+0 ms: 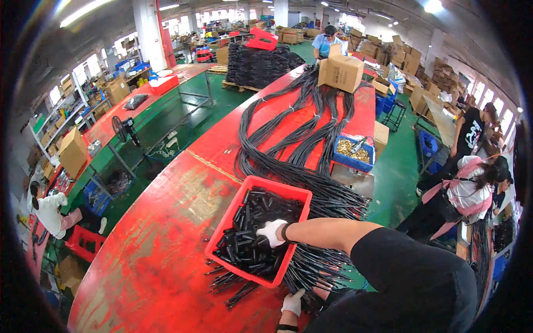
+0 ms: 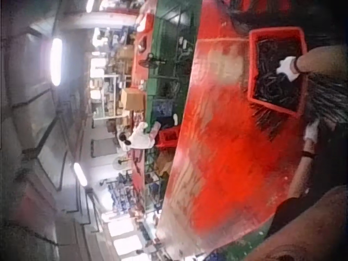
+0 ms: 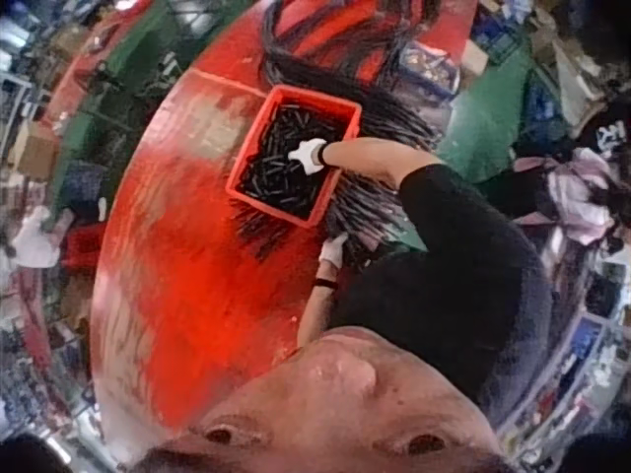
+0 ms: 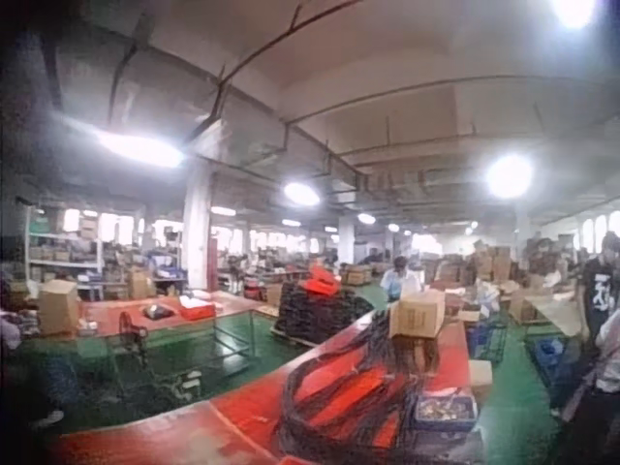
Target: Fitting plastic sleeves onto the ends of cable bundles and then pressing metal tips using a bench-mounted machine.
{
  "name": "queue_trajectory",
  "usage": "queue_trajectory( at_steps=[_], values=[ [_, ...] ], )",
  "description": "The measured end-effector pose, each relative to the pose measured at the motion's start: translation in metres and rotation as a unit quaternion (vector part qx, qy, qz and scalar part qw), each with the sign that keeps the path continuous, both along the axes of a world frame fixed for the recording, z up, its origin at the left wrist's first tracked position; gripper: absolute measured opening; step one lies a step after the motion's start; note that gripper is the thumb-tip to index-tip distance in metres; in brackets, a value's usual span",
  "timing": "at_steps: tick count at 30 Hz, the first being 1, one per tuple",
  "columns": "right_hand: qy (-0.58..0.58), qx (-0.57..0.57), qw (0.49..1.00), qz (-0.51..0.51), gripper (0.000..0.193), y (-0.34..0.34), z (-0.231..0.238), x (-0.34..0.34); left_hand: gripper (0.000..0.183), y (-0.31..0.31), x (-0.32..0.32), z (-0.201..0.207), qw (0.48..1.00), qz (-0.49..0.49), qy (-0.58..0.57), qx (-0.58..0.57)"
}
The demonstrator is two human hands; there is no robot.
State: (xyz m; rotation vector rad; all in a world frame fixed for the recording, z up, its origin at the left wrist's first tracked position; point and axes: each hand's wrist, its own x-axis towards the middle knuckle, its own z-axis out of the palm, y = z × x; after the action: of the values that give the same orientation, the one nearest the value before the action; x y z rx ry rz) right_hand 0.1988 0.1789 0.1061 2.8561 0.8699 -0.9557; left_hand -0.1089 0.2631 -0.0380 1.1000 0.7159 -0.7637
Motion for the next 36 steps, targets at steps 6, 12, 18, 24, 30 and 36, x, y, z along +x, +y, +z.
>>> queue_trajectory(
  at_steps=[6,12,18,24,30,36],
  values=[
    [-0.068,0.066,0.992,0.081,0.059,-0.012,0.012,-0.008,0.057,-0.002,0.003,0.017,0.999,0.013,0.023,-0.020],
    [-0.119,0.147,0.981,0.042,0.040,-0.017,0.028,-0.002,0.057,0.000,0.003,0.030,0.999,-0.020,-0.030,-0.003],
    [-0.067,0.433,0.867,-0.238,0.058,-0.028,0.030,0.017,0.047,-0.008,-0.008,0.000,0.997,0.050,-0.017,-0.059],
    [0.126,0.595,0.737,-0.294,0.062,-0.040,0.014,0.020,0.027,-0.009,-0.004,0.018,0.996,0.072,0.000,-0.058],
    [0.210,0.657,0.640,-0.338,0.057,-0.042,0.045,-0.003,0.025,-0.007,0.001,0.047,0.985,0.121,0.029,-0.123],
    [0.067,0.578,0.738,-0.341,0.062,-0.039,0.015,0.010,0.031,-0.013,-0.003,0.019,0.978,0.145,0.027,-0.149]
  ],
)
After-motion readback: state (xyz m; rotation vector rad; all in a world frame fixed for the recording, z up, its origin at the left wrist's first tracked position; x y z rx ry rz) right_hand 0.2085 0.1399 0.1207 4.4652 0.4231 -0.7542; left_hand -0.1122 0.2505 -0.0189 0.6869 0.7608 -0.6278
